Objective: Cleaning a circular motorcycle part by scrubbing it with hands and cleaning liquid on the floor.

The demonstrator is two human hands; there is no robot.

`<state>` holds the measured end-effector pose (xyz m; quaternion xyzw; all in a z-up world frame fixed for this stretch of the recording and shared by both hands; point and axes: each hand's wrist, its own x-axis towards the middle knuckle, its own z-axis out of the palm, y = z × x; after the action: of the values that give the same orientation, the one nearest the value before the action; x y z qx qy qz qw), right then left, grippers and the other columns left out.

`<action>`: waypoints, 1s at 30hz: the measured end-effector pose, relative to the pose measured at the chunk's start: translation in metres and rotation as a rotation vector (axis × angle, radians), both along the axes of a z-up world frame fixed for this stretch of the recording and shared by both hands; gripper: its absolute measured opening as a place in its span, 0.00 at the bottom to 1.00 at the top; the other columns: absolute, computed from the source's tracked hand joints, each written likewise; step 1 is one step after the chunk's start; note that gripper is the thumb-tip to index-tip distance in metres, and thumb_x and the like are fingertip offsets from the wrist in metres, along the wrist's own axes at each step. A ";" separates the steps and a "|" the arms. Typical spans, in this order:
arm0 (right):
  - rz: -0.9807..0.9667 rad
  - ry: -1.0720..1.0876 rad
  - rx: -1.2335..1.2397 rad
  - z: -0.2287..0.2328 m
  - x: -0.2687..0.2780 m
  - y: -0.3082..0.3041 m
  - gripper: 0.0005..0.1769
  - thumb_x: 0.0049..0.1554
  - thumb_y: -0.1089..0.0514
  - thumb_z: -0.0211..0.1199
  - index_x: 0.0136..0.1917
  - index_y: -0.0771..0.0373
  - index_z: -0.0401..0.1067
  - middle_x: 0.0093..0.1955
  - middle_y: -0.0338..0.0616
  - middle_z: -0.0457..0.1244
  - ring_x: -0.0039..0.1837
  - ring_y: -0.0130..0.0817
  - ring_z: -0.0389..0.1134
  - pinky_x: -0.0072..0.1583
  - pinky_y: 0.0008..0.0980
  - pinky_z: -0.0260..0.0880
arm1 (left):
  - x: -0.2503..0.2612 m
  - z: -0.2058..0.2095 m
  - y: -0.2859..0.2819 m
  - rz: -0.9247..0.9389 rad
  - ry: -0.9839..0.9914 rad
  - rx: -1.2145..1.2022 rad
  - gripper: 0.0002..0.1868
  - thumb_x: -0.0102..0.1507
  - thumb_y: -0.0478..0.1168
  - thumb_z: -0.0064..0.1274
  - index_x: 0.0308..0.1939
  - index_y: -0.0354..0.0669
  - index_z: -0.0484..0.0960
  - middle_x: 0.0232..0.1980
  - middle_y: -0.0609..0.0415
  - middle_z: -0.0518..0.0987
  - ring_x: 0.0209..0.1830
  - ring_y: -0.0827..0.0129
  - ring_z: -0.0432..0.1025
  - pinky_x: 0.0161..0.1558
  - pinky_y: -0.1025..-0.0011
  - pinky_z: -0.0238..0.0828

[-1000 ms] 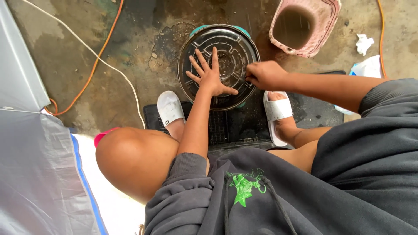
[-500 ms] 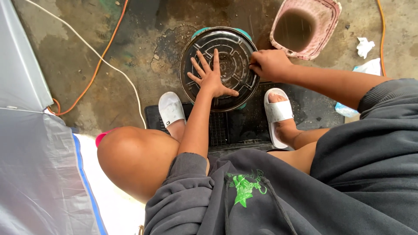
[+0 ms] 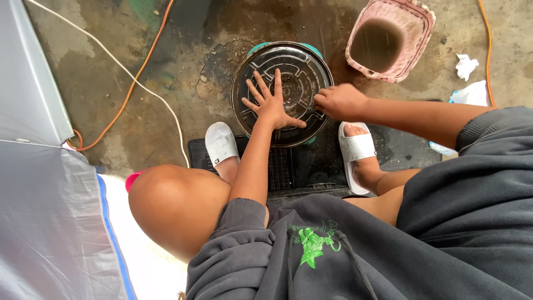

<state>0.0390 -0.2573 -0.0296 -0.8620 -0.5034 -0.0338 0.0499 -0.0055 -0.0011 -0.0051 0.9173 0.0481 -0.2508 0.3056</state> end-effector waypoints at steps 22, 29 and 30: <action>-0.546 0.708 0.206 0.052 0.030 0.002 0.16 0.62 0.64 0.64 0.60 0.70 0.64 0.43 0.49 0.64 0.40 0.42 0.66 0.43 0.39 0.69 | 0.003 0.003 -0.004 -0.087 0.035 0.213 0.92 0.39 0.71 0.85 0.82 0.59 0.23 0.74 0.25 0.10 0.72 0.26 0.05 0.64 0.19 0.17; -0.603 0.669 0.271 0.049 0.027 -0.001 0.06 0.61 0.64 0.67 0.49 0.72 0.75 0.37 0.44 0.66 0.34 0.32 0.64 0.36 0.31 0.67 | 0.003 -0.002 -0.004 -0.101 0.010 0.241 0.93 0.39 0.74 0.85 0.82 0.60 0.22 0.73 0.25 0.09 0.71 0.25 0.05 0.65 0.18 0.18; -0.596 0.632 0.272 0.048 0.025 0.000 0.07 0.60 0.63 0.67 0.48 0.71 0.76 0.37 0.43 0.66 0.35 0.34 0.65 0.37 0.33 0.67 | 0.003 -0.002 -0.004 -0.113 0.019 0.261 0.93 0.40 0.75 0.84 0.82 0.59 0.22 0.73 0.25 0.09 0.71 0.25 0.05 0.65 0.18 0.18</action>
<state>0.0640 -0.2570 0.0181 -0.9229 -0.1844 0.1522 0.3019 -0.0025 -0.0052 -0.0068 0.9480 0.0315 -0.2681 0.1685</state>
